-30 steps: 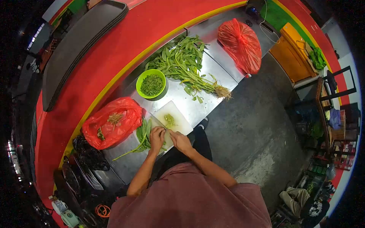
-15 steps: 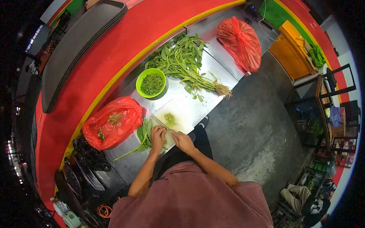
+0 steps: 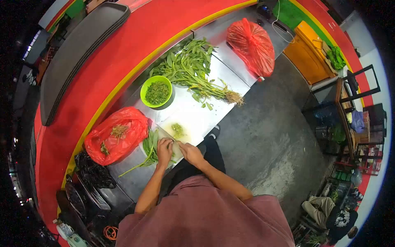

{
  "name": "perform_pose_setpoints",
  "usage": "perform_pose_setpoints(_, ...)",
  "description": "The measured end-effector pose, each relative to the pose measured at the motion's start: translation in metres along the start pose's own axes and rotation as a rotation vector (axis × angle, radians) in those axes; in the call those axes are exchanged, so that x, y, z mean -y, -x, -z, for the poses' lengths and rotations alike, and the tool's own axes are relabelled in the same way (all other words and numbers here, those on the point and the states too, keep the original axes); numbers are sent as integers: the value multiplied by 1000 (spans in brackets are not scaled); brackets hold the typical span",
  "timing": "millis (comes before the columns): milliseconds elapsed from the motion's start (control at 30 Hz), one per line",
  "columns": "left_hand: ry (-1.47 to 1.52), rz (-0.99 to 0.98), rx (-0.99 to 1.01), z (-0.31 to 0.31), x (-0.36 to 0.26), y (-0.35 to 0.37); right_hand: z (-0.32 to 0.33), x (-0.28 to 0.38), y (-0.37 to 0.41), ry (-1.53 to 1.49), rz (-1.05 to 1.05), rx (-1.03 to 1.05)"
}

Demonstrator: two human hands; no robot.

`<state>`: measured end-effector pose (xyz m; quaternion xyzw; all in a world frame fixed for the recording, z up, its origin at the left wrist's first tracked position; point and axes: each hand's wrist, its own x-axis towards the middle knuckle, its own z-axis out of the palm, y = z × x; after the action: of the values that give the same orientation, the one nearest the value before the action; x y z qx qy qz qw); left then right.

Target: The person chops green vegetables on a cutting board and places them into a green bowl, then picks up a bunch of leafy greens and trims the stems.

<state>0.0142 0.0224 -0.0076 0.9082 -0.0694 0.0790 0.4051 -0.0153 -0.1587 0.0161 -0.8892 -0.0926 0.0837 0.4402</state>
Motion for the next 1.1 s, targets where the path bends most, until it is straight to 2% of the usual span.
perform_pose_setpoints(67,2,-4,5,1,-2,-1,-7,-6,-11,-5,41,2)
perform_pose_setpoints(200,-6,-10,-5,2,2,-3,6,7,-13,-36,-25,64)
perform_pose_setpoints(333,3,16,-50,1,-1,-1,17,8,7,-65,-46,80)
perform_pose_setpoints(400,13,1,-11,2,-1,0,16,4,11,-33,-55,98)
perform_pose_setpoints(533,-15,-38,-22,3,-6,-2,4,-2,2,-25,-24,20)
perform_pose_setpoints(767,14,-34,-14,3,-1,1,15,13,-3,-47,-24,57)
perform_pose_setpoints(933,17,11,-40,-1,1,5,15,-4,13,-35,-33,92)
perform_pose_setpoints(1100,33,31,-14,-1,1,4,0,-4,-12,-34,30,56)
